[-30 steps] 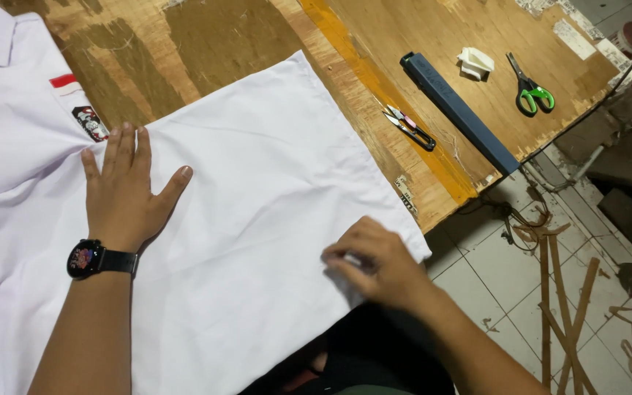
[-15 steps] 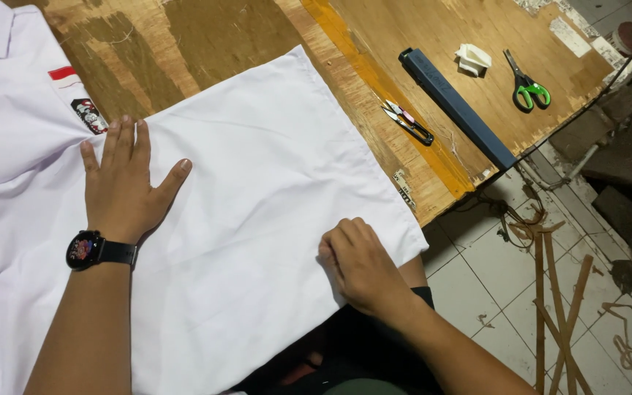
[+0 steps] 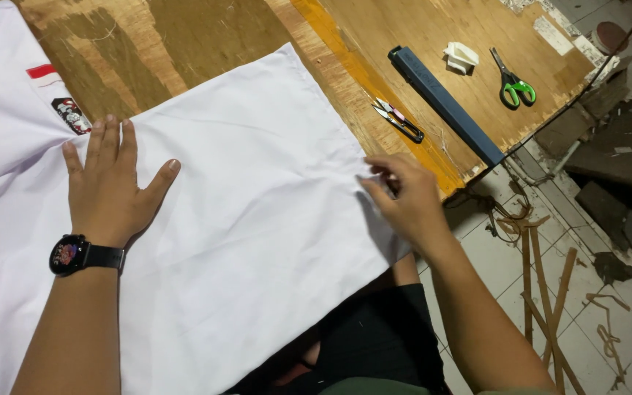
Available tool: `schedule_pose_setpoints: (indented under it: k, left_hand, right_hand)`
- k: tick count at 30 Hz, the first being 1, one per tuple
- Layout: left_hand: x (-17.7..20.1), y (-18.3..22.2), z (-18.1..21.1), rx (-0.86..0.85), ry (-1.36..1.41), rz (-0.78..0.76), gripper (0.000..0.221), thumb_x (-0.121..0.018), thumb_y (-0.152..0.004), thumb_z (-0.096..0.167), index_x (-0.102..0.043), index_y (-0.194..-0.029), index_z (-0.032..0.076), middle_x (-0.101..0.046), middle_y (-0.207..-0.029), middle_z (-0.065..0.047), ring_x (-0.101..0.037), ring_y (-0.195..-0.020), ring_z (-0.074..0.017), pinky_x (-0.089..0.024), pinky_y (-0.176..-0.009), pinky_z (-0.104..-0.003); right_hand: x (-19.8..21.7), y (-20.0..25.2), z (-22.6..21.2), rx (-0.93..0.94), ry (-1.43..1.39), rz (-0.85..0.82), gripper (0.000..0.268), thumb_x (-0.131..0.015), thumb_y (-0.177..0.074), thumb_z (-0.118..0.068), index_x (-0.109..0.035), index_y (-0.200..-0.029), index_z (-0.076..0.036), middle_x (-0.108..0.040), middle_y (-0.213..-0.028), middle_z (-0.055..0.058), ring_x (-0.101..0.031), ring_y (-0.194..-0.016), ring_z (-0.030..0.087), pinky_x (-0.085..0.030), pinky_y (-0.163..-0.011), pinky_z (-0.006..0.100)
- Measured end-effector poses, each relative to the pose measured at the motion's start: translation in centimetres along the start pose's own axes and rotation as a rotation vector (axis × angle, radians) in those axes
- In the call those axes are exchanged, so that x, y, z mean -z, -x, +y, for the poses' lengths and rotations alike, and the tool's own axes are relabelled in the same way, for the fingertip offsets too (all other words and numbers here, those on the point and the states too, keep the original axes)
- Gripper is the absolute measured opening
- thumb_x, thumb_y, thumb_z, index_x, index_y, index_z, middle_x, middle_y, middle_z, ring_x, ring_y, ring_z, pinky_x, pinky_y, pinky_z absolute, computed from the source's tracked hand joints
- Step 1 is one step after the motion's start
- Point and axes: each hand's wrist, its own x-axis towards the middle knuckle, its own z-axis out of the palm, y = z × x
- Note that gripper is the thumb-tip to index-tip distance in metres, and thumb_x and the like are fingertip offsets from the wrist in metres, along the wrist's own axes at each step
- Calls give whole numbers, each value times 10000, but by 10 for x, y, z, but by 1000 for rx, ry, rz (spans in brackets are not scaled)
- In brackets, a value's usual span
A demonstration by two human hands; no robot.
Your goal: Folding white uniform shirts and trimming loose threads using a small hand tool at a garment factory workstation.
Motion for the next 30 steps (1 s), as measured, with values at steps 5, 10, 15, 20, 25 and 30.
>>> schedule_pose_setpoints:
  k: [5,10,15,20,25,30]
  left_hand:
    - [1,2,2,-4,-6,18,951,-328,-981,691,-271,-1605,-25,-189,-1703,-213,-104,-1575,-307,9,-1215,-595]
    - [0,0,-1,26,-31,9,948,-303,-970,713,-256,-1608,14,-177,-1708,-176,-106,-1576,-279,4,-1225,-575]
    - [-1,0,-1,29,-21,3,955,-287,-967,729,-246,-1610,24,-162,-1712,-161,-102,-1576,-275,21,-1230,-563]
    - [-3,1,-3,19,-19,23,944,-309,-973,718,-270,-1603,15,-192,-1704,-173,-120,-1573,-281,11,-1228,-570]
    - [-2,0,-2,21,-18,21,952,-298,-968,729,-252,-1608,25,-168,-1709,-163,-110,-1573,-277,16,-1228,-565]
    - [9,4,5,79,20,-65,945,-342,-1021,747,-305,-1637,32,-230,-1719,-201,-108,-1614,-284,114,-1247,-535]
  right_hand:
    - [-57,-34,7,386,85,-13,247,-796,-887,-212,-787,-1117,-123,-711,-910,13,-654,-829,159,-494,-781,311]
    - [-64,-44,-11,435,78,-28,46,-787,-882,-101,-814,-909,-126,-692,-820,1,-641,-817,175,-504,-732,297]
    - [-63,-46,-8,430,68,89,161,-520,-956,-173,-610,-895,-55,-627,-884,94,-591,-833,270,-437,-751,423]
    - [-16,-62,43,103,201,345,290,-432,-1095,-248,-537,-891,-70,-542,-887,89,-526,-796,229,-435,-711,396]
    - [5,-51,-10,-96,202,383,633,-621,-900,47,-322,-1436,-109,-483,-1306,170,-491,-1260,332,-495,-954,443]
    - [-52,-58,-26,261,67,7,211,-779,-902,-174,-776,-1091,-79,-721,-931,117,-733,-914,266,-627,-751,340]
